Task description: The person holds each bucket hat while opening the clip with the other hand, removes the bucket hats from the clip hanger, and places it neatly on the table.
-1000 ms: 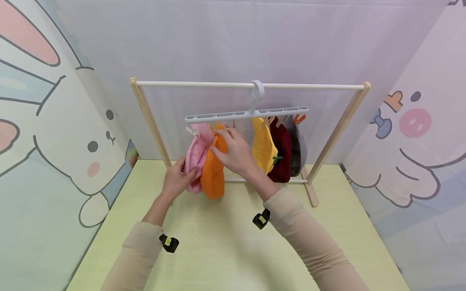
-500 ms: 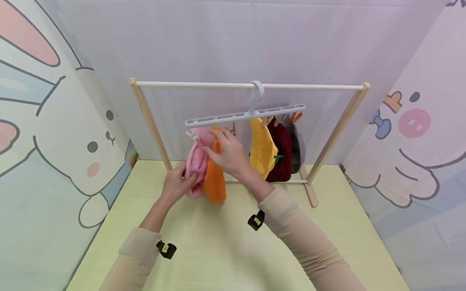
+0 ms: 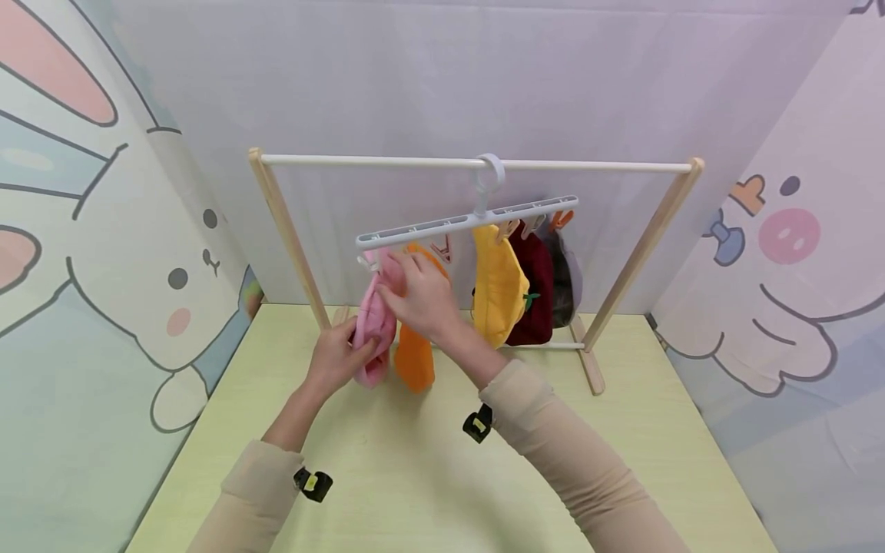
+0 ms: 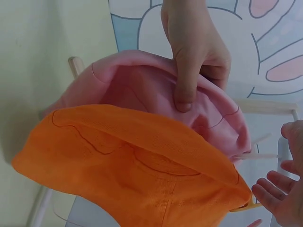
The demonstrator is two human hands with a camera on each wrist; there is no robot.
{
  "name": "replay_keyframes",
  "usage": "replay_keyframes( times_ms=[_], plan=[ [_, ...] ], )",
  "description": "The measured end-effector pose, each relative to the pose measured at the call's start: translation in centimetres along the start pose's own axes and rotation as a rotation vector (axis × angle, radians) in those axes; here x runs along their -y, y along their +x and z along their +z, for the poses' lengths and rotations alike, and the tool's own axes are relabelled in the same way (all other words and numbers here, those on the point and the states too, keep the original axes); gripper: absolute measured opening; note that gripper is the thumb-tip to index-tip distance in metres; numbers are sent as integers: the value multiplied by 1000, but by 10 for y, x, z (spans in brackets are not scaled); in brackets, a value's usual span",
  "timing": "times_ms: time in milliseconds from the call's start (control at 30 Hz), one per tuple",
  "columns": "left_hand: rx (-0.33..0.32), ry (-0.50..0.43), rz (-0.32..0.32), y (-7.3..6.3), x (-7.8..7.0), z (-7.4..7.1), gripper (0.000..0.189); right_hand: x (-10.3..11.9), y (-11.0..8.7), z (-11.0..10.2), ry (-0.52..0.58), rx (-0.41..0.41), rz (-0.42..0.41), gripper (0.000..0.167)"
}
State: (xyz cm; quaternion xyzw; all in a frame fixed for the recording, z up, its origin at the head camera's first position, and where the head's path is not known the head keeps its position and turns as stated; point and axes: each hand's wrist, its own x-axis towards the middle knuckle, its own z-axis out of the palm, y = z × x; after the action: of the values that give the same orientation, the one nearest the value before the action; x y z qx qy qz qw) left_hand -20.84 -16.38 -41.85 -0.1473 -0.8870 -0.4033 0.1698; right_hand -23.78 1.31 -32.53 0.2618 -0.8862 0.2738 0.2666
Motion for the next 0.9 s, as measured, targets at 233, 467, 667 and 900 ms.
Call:
replay_keyframes(
  times_ms=[233,467,667,900],
  plan=[
    [22,-1,-9,-5,-6,-1,18,5,1,3,-7,31,72,48],
    [5,8,46,-8,-9,3,18,8,2,6,32,64,106,45],
    [11,9,76,-10,-13,5,19,10,1,10,44,64,111,44],
    [-25,60,146,-13,-16,5,12,11,3,12,29,70,120,41]
  ],
)
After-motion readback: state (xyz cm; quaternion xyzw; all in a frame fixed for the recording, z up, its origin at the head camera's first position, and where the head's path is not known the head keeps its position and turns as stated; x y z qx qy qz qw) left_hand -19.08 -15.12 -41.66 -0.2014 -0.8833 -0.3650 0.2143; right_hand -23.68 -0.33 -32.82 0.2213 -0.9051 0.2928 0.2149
